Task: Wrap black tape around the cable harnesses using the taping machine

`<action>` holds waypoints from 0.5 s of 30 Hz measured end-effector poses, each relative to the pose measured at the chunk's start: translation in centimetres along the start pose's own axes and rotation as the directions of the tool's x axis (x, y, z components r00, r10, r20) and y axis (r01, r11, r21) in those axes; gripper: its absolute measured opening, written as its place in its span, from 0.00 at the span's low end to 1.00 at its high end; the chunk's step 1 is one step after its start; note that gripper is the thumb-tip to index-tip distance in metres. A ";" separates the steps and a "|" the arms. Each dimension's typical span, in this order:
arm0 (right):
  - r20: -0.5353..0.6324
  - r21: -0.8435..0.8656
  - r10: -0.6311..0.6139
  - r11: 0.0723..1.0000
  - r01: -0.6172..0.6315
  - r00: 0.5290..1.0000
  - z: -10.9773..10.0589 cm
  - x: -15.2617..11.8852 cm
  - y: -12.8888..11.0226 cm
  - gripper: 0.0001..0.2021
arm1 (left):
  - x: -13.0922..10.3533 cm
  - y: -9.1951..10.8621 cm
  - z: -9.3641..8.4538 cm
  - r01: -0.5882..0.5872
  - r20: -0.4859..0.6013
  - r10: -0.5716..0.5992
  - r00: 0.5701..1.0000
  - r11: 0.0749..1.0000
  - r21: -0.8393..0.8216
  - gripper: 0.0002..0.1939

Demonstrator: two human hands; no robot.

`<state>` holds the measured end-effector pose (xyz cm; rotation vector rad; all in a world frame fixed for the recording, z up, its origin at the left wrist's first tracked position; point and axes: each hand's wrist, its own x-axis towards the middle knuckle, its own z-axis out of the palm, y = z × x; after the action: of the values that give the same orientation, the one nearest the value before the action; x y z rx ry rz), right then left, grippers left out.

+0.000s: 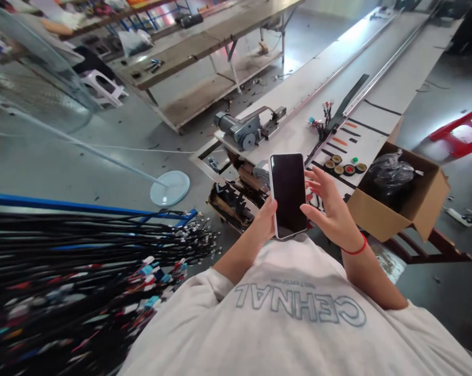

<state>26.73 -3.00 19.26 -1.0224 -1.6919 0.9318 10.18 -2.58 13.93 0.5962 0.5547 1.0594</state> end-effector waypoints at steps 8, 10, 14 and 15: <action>0.148 -0.034 0.013 0.999 -0.008 0.989 1.3 1.3 1.3 0.48 | -0.6 1.0 -0.1 0.128 -0.100 -0.164 0.981 0.947 -0.295 0.34; 0.117 -0.024 0.014 1.000 -0.011 0.993 1.7 1.4 1.5 0.45 | -0.6 1.1 -0.1 0.125 -0.127 -0.172 0.977 0.941 -0.314 0.33; 0.027 0.086 0.038 0.996 -0.040 0.999 2.2 1.6 2.0 0.31 | -0.9 1.4 0.2 0.108 -0.134 -0.161 0.978 0.936 -0.334 0.32; 0.012 0.117 0.045 0.992 -0.046 0.999 2.3 1.7 2.0 0.28 | -0.9 1.5 0.4 0.112 -0.125 -0.162 0.979 0.934 -0.339 0.31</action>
<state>24.61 -1.01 17.30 -0.9827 -1.6073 1.0540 9.13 -2.96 15.32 0.1792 0.5274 1.0406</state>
